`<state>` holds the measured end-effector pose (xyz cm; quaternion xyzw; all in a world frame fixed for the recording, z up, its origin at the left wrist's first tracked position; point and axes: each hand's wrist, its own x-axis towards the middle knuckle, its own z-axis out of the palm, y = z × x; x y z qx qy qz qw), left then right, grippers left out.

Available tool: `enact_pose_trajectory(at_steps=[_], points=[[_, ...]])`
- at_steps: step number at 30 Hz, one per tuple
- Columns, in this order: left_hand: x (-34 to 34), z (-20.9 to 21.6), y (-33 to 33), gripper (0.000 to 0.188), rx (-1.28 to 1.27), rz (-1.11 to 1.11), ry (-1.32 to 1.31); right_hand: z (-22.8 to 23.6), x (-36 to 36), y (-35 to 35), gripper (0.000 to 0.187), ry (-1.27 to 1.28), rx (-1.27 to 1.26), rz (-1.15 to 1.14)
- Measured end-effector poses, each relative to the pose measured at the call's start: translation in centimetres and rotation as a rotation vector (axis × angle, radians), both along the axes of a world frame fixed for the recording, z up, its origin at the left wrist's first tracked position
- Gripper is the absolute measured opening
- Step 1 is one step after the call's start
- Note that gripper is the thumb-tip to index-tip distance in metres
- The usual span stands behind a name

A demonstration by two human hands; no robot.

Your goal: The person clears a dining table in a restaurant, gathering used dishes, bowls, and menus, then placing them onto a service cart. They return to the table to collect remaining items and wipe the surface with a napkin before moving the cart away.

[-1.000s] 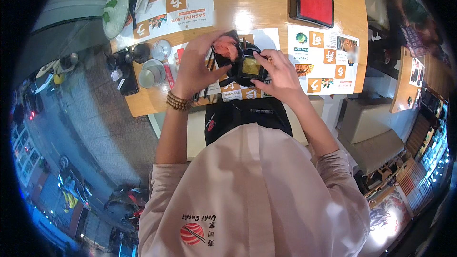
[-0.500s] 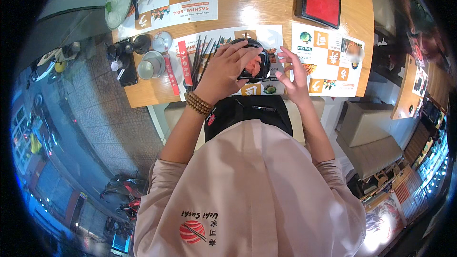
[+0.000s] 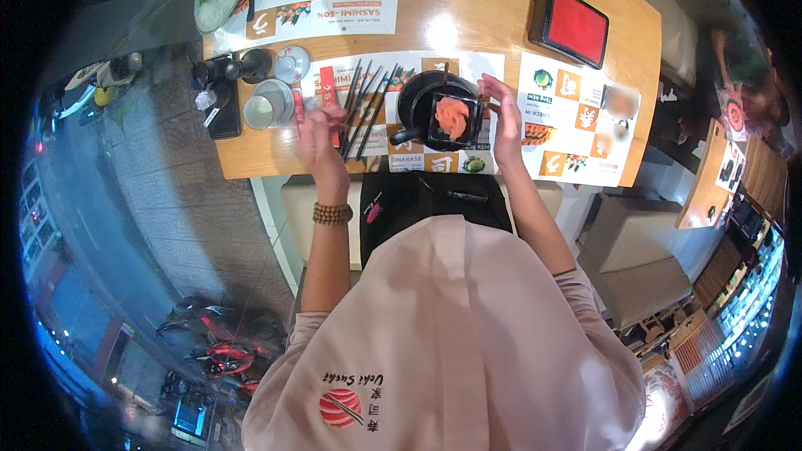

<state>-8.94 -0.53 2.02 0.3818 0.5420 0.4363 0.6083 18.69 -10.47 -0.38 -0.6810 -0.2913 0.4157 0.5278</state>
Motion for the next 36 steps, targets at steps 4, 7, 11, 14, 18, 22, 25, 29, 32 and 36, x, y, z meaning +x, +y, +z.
enact_pose_trajectory(at_steps=[4, 7, 11, 14, 18, 22, 25, 29, 32, 36], points=[[1.6, -7.4, -5.9, 0.035, -0.135, -0.305, 0.183, -2.9, 0.4, 0.9, 0.072, 0.195, -0.105, 0.010], [5.7, -8.0, -6.8, 0.039, -0.038, -0.238, 0.229, -2.4, -0.6, 2.0, 0.069, 0.312, -0.110, -0.007], [8.8, -8.4, -5.7, 0.040, -0.037, -0.155, 0.248, -2.5, -1.3, 2.8, 0.072, 0.459, -0.066, 0.008], [10.2, -9.6, -5.5, 0.037, 0.141, -0.076, 0.346, -2.9, -1.0, 2.6, 0.073, 0.539, -0.098, 0.040], [10.5, -8.4, -5.2, 0.040, 0.103, -0.141, 0.392, -2.7, -1.1, 2.4, 0.068, 0.672, -0.117, 0.044], [10.8, -8.7, -5.6, 0.044, 0.005, -0.093, 0.258, -3.2, -1.1, 2.0, 0.064, 0.744, -0.122, 0.028], [11.0, -8.6, -5.7, 0.048, -0.054, -0.086, 0.193, -3.0, -1.2, 1.8, 0.063, 0.754, -0.102, 0.016], [10.8, -8.2, -5.3, 0.049, 0.045, -0.169, 0.193, -1.1, -1.4, 1.7, 0.062, 0.688, -0.056, 0.034], [10.6, -6.1, -4.4, 0.047, 0.120, -0.243, 0.204, 1.4, -1.7, 2.0, 0.058, 0.593, -0.027, 0.050], [10.3, -3.7, -3.5, 0.048, 0.191, -0.273, 0.189, 3.2, -2.0, 1.1, 0.053, 0.622, -0.071, -0.049]])
